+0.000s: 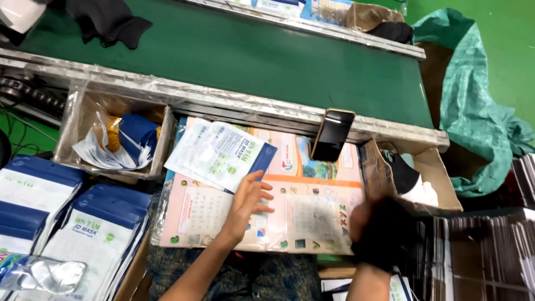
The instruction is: The recorder picks up face masks from a conveyor belt and inserts them into blue retail pouches.
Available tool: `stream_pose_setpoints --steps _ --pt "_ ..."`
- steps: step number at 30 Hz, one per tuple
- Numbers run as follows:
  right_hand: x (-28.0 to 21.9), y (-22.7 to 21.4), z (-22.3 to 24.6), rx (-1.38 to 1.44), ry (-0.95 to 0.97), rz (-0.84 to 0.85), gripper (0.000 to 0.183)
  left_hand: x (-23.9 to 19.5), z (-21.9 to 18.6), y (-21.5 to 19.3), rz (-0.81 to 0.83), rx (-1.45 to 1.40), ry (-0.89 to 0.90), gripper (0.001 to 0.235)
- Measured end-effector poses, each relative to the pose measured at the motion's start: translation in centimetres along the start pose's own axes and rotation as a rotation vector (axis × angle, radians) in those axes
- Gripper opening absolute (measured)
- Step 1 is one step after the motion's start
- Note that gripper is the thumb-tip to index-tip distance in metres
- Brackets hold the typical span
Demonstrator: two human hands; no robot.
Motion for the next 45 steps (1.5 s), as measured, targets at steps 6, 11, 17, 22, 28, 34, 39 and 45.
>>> stream_pose_setpoints --steps 6,11,17,22,28,34,39,45 --pt "-0.8 6.4 2.0 0.268 -0.236 -0.246 0.040 2.3 5.4 2.6 0.363 -0.177 0.167 0.114" --pt "-2.4 7.6 -2.2 0.045 -0.210 -0.217 0.061 1.9 6.1 4.5 -0.096 0.195 0.021 0.044" --pt "-3.6 5.5 6.1 -0.517 -0.516 -0.105 0.111 -0.6 0.0 2.7 0.059 0.461 0.288 0.035" --pt "-3.4 3.1 -4.6 -0.655 -0.286 0.235 0.081 -0.5 -0.1 4.1 0.003 0.951 0.626 0.073" --pt "-4.0 4.0 -4.2 -0.547 0.030 0.219 0.080 -0.7 1.2 3.3 0.073 0.935 0.347 0.065" --pt "-1.8 5.8 -3.3 -0.367 -0.172 0.329 0.088 1.5 2.2 1.8 0.316 1.015 0.320 0.039" --pt "-2.3 6.3 -4.4 -0.511 -0.359 0.267 0.099 0.7 1.4 0.0 0.576 0.857 0.161 0.048" --pt "-3.6 7.4 -8.4 -0.413 -0.167 -0.005 0.033 4.7 -1.3 -1.0 -0.117 1.068 0.589 0.017"
Point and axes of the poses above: each hand's wrist, its own x-axis towards the middle knuckle, its own y-axis out of the palm, z = x × y, the point moved 1 cm from there along x, towards the middle knuckle, and after that the axes turned 9 degrees about x, right-handed, at the moved point
